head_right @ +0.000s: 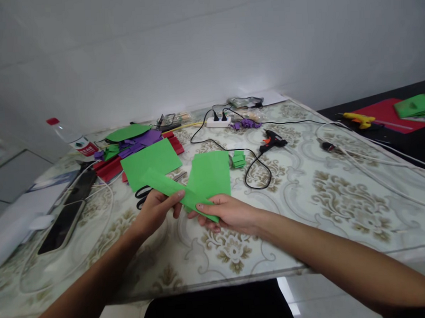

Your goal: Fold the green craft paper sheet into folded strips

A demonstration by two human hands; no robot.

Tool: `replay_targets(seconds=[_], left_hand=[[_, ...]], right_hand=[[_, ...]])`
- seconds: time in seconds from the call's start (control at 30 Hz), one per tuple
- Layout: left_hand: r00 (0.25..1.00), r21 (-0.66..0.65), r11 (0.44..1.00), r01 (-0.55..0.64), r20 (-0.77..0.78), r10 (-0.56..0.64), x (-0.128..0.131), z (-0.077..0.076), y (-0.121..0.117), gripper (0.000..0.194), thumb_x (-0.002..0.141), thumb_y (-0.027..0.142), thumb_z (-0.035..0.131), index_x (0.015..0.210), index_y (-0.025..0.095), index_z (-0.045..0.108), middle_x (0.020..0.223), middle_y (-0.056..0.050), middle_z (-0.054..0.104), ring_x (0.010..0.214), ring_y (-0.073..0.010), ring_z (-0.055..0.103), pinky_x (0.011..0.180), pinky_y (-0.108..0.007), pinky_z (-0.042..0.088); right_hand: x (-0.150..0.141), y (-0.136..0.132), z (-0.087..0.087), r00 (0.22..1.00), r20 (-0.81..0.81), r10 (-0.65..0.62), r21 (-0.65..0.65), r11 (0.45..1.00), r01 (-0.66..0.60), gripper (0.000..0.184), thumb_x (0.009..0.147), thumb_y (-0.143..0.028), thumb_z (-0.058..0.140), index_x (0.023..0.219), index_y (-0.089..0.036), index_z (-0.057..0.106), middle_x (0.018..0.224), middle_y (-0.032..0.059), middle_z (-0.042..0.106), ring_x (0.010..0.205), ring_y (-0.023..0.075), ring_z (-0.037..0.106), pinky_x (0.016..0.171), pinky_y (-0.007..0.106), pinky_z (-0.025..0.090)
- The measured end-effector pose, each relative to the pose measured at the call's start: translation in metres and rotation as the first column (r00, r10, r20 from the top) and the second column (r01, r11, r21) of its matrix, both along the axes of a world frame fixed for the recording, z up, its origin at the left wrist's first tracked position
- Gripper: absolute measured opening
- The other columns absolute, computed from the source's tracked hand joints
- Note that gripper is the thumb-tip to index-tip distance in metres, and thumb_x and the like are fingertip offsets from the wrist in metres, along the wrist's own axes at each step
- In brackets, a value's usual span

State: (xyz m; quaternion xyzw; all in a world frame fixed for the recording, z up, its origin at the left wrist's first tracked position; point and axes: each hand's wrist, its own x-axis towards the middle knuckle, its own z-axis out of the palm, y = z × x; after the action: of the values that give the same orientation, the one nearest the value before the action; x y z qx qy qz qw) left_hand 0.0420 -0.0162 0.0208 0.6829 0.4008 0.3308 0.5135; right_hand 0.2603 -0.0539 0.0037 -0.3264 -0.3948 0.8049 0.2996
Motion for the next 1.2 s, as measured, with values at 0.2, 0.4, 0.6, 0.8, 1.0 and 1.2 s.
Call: replay_targets(seconds=[0.2,0.4,0.6,0.8,1.0,1.2], left_hand=[[0.999,-0.146,0.989,0.036,0.034,-0.032,0.009,-0.009,-0.006,0.043,0.085,0.045,0.070,0.057,0.012,0.066,0.050,-0.004,0.062,0.046,-0.0116,0.056,0.050,-0.022,0.045],[0.998,-0.167,0.985,0.035,0.057,-0.025,0.011,-0.004,-0.008,0.039,0.083,0.042,0.072,0.058,0.012,0.068,0.052,-0.005,0.064,0.048,-0.0127,0.059,0.052,-0.023,0.050],[0.999,-0.164,0.986,0.016,0.051,-0.008,0.010,-0.005,-0.006,0.036,0.084,0.040,0.072,0.062,0.011,0.071,0.057,-0.007,0.069,0.051,-0.0137,0.063,0.054,-0.023,0.054],[0.996,-0.136,0.990,-0.021,0.086,0.033,0.008,-0.010,-0.002,0.034,0.085,0.040,0.072,0.064,0.013,0.072,0.058,-0.006,0.071,0.053,-0.0150,0.066,0.057,-0.024,0.056],[0.997,-0.111,0.993,-0.034,0.066,0.041,0.008,-0.012,-0.002,0.035,0.085,0.041,0.071,0.065,0.013,0.072,0.059,-0.006,0.071,0.053,-0.0158,0.067,0.058,-0.026,0.058],[0.998,-0.102,0.994,-0.033,0.043,0.038,0.009,-0.010,-0.002,0.035,0.086,0.040,0.069,0.064,0.013,0.071,0.059,-0.005,0.071,0.054,-0.0154,0.066,0.058,-0.026,0.057]], right_hand=[[-0.001,0.002,-0.005,0.993,0.117,-0.025,0.143,0.990,0.008,0.044,0.080,-0.054,0.077,0.084,-0.010,0.073,0.072,0.0023,0.063,0.052,0.0068,0.043,0.045,0.023,0.031],[-0.002,0.002,-0.003,0.987,0.156,-0.035,0.199,0.980,0.003,0.043,0.082,-0.055,0.074,0.073,-0.013,0.065,0.064,-0.0019,0.056,0.049,0.0061,0.038,0.045,0.022,0.026],[-0.002,0.002,0.000,0.976,0.200,-0.080,0.237,0.971,0.032,0.046,0.078,-0.059,0.074,0.067,-0.016,0.062,0.053,-0.0050,0.048,0.047,0.0072,0.037,0.046,0.024,0.027],[-0.002,0.004,-0.003,0.960,0.204,-0.190,0.261,0.956,0.134,0.045,0.079,-0.058,0.075,0.073,-0.014,0.070,0.056,-0.0022,0.056,0.052,0.0092,0.047,0.051,0.023,0.037],[-0.003,0.005,-0.005,0.957,0.157,-0.242,0.229,0.952,0.203,0.042,0.070,-0.053,0.084,0.074,-0.013,0.073,0.067,0.0019,0.068,0.057,0.0101,0.057,0.056,0.024,0.046],[-0.004,0.004,0.000,0.961,0.144,-0.236,0.220,0.955,0.201,0.040,0.070,-0.051,0.085,0.075,-0.012,0.074,0.070,0.0042,0.072,0.059,0.0116,0.062,0.058,0.025,0.051]])
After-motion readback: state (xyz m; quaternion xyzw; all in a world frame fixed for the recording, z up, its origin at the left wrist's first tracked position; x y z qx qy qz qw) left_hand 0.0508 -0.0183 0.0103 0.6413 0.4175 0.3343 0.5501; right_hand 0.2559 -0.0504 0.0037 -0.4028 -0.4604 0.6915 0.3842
